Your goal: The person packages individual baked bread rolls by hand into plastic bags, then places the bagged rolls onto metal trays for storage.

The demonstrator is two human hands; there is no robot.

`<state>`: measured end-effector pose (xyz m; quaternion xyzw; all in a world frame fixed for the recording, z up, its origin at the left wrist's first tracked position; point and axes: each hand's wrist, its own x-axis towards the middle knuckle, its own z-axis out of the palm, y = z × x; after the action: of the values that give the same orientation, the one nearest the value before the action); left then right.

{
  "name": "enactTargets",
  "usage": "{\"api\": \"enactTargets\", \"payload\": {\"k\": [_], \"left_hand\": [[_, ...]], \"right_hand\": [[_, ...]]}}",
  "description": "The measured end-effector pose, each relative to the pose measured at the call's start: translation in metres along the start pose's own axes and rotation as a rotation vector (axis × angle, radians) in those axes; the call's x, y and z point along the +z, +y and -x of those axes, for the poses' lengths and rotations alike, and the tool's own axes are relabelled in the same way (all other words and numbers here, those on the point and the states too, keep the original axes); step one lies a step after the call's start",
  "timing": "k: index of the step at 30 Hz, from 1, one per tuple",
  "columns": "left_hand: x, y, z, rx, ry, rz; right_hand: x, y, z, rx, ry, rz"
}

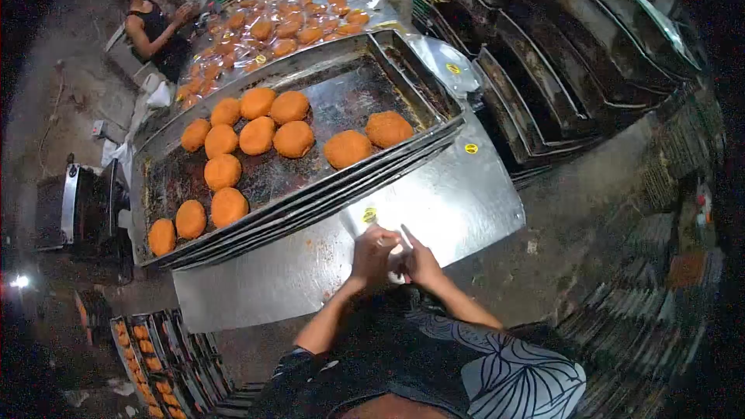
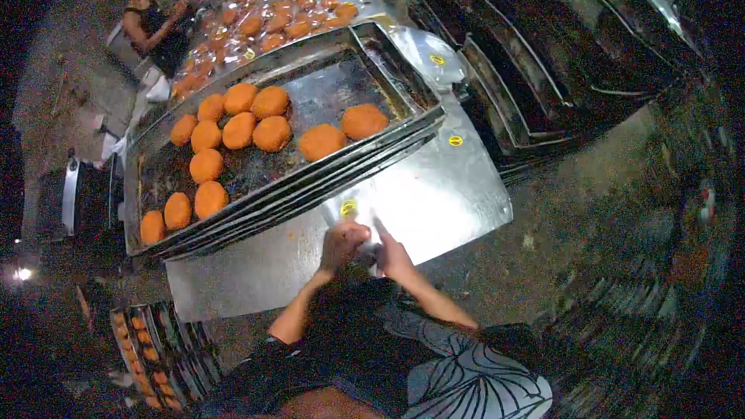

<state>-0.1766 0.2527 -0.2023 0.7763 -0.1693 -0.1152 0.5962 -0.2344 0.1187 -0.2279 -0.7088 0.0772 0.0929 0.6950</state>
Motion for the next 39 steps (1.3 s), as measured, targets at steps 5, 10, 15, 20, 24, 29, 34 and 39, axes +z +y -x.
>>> {"api": "enactTargets", "payload": {"k": [5, 10, 15, 20, 24, 29, 34, 39], "left_hand": [[-0.017, 0.033, 0.006, 0.259, 0.24, 0.177], [-0.086, 0.026, -0.005, -0.029, 0.23, 1.306], [-0.144, 0.043, 0.004, 0.146, 0.789, 1.205], [-0.193, 0.054, 0.025, 0.261, 0.794, 1.388], [-0.22, 0.044, 0.031, 0.369, 0.846, 1.431], [-0.163, 0.074, 0.008, 0.479, 0.843, 1.19], [-0.137, 0.089, 0.013, 0.46, 0.497, 0.867], [-0.114, 0.07, 0.003, 0.135, 0.361, 1.137]], "right_hand": [[0.025, -0.11, -0.046, -0.155, 0.044, -0.981], [0.093, -0.102, -0.048, -0.002, -0.407, -0.945], [-0.021, -0.136, -0.182, -0.553, 0.288, 1.227], [-0.053, -0.135, -0.225, -0.205, 0.184, 1.156], [0.012, -0.174, -0.15, -0.733, 0.361, 0.576], [0.114, -0.197, -0.05, -1.411, 0.109, 0.827], [0.102, -0.169, -0.028, -1.273, 0.19, 0.623], [0.11, -0.157, -0.037, -1.176, 0.473, 0.502]]}}
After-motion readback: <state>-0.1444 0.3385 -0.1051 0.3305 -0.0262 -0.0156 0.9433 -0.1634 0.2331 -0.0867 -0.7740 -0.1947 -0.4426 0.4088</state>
